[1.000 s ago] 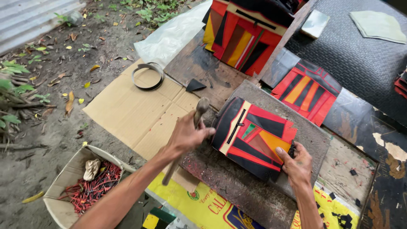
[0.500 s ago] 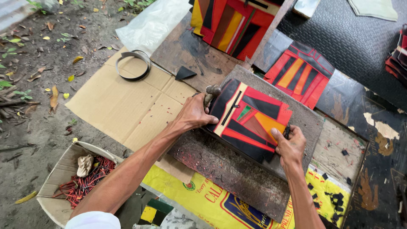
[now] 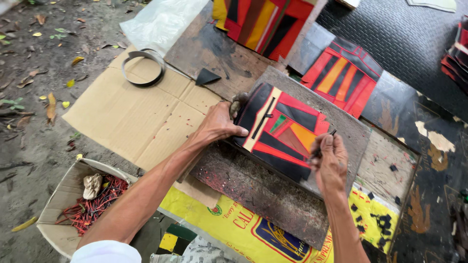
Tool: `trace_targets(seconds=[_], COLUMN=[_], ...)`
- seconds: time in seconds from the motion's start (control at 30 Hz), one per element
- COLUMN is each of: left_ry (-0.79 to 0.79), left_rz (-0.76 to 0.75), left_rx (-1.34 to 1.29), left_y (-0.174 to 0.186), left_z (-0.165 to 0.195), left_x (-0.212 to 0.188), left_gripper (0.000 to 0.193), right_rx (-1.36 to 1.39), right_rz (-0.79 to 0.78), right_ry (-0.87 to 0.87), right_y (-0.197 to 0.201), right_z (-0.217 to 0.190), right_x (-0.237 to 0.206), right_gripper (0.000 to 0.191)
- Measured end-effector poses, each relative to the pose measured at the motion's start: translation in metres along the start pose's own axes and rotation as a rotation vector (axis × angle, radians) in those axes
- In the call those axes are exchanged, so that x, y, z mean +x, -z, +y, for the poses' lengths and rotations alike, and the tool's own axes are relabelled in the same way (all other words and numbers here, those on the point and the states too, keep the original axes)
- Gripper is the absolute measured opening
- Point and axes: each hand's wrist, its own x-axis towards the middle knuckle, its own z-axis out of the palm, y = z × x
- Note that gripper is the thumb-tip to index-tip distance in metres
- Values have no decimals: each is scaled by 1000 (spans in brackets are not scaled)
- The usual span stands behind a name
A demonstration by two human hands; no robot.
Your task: The person hammers tacks along the edge of a colorful patchwork leather pouch using a hammer, holding a small punch against each tack. They finish one pouch, place it on a stack of completed pouches, take another pouch from the stack, and continue hammering tacks along its edge.
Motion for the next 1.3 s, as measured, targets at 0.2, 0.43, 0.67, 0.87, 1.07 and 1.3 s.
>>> trace_targets(seconds=[0.2,0.43,0.67,0.87,1.07,1.3], left_ry=[15,0,-19,-40,-21,-37], left_rz=[-64,-98,-83,-91,-37,116], left_rx=[-81,-166,-81,-227,-138,-11], left_y=[23,37,32,39,42,81], left_z=[-14,-30,-35,-35,-20,38], left_x=[-4,-2,4,-13,-40,-50], left_gripper=[63,62,60,42,33,33], right_rx=[75,-67,-553,-698,-630,-623], right_rz=[-356,-412,-411,-433,-463,-462], right_ry=[-54,9,195,242,227,176], right_y=[-101,-151,-174,-176,-174,-176], right_z=[7,17,17,5,3,-1], right_x=[-14,-9,-3,-6,-10,-8], right_gripper=[24,15,20,23,23,20])
